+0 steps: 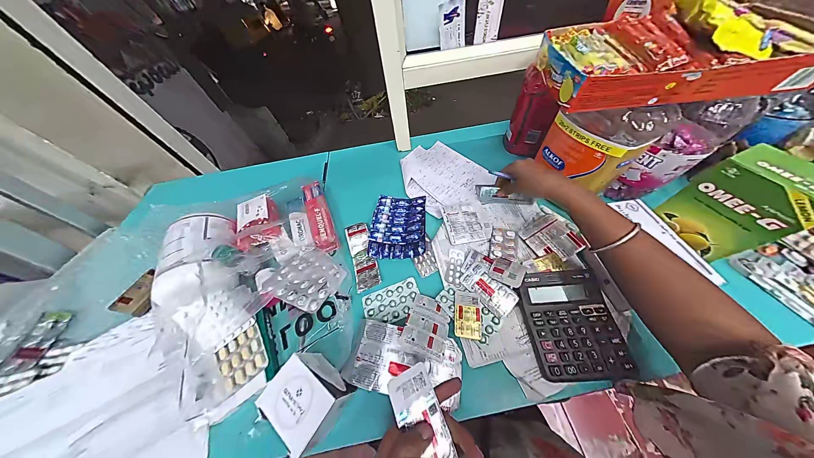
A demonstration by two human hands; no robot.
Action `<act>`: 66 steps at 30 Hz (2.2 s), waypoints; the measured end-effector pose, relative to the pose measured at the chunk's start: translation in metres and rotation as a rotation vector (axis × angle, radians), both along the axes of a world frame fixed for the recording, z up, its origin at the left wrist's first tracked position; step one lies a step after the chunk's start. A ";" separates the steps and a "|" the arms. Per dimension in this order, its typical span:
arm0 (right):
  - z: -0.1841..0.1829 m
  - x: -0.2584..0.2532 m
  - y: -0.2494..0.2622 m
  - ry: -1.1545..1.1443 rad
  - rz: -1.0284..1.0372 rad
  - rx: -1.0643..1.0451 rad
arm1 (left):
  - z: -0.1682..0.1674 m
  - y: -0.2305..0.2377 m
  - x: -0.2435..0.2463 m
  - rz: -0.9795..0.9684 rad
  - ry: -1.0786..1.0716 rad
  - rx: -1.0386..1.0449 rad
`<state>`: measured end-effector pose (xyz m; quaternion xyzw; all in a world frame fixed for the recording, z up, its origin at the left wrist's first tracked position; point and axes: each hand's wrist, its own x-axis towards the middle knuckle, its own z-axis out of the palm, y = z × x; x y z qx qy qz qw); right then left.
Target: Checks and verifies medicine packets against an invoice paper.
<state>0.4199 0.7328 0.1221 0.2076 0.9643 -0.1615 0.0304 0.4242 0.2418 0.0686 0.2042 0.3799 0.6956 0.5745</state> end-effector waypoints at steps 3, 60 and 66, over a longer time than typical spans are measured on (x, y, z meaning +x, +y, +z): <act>-0.002 -0.021 0.010 -0.093 0.022 -0.023 | 0.003 0.000 0.003 0.023 0.037 -0.042; 0.002 0.167 -0.135 0.769 -0.683 -0.385 | -0.002 0.054 0.016 -0.101 -0.043 0.077; -0.004 0.150 -0.101 0.230 -0.648 -0.205 | 0.002 0.066 0.022 -0.071 -0.026 0.025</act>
